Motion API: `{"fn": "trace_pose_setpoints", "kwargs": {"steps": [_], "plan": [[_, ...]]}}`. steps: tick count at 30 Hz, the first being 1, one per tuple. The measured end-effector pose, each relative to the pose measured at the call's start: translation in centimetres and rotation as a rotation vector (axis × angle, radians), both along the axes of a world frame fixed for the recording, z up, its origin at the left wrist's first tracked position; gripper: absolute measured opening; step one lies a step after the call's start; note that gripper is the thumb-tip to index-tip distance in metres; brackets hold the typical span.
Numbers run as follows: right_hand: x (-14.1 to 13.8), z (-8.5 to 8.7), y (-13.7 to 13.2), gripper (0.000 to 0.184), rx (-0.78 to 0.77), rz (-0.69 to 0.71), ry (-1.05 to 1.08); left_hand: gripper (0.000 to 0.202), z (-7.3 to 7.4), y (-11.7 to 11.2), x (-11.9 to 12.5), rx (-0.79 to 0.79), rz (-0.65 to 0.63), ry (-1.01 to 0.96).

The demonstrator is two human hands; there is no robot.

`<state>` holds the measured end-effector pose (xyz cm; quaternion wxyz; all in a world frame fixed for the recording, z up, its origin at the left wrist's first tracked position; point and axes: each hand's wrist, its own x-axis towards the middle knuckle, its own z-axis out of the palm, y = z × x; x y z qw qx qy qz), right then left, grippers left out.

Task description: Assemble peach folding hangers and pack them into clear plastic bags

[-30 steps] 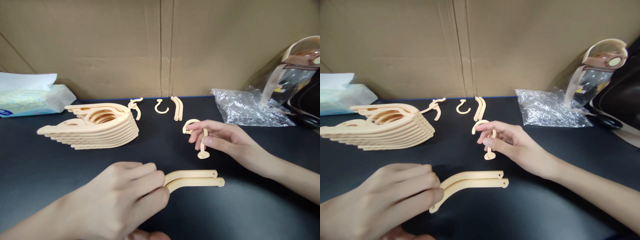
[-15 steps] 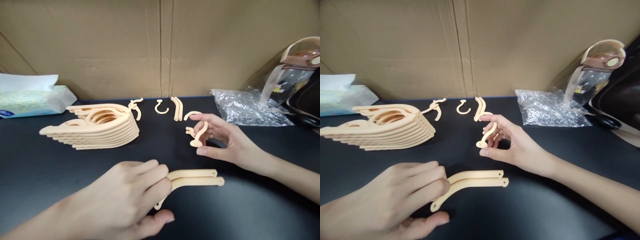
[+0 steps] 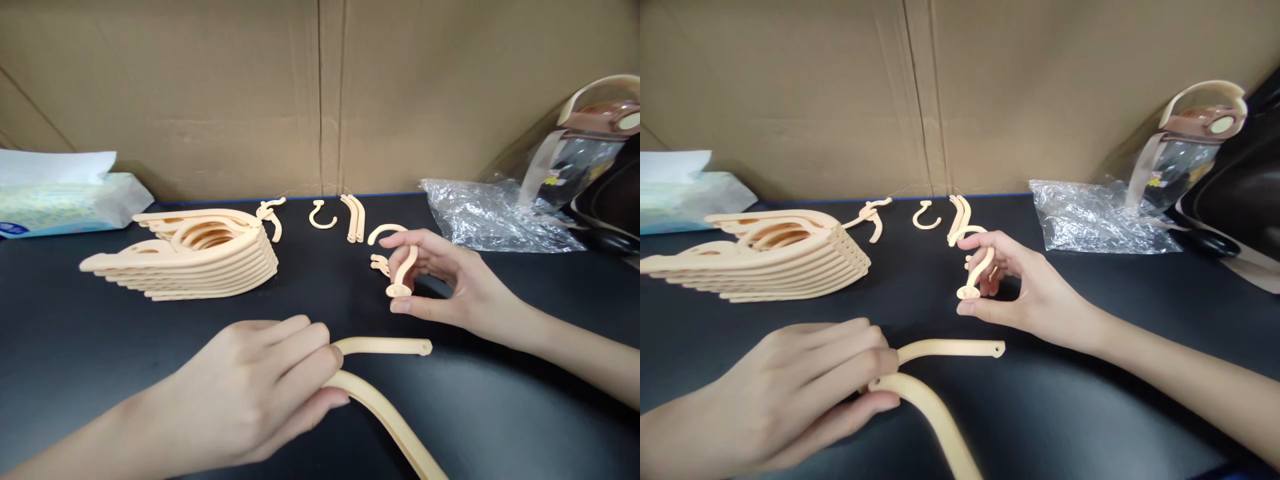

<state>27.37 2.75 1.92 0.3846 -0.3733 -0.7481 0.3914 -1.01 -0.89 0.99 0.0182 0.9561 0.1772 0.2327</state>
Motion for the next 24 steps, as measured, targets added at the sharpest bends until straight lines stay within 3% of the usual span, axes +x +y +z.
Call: {"fn": "trace_pose_setpoints", "kwargs": {"steps": [10,24], "plan": [[0.0,0.1,-0.1,0.046,-0.004,0.052,-0.034,0.014,0.2,1.1,-0.6,-0.212,0.098,-0.084],[0.1,0.1,0.0,0.045,-0.012,0.078,-0.062,0.026,-1.1,1.5,-0.4,-0.063,0.225,-0.035]]}}
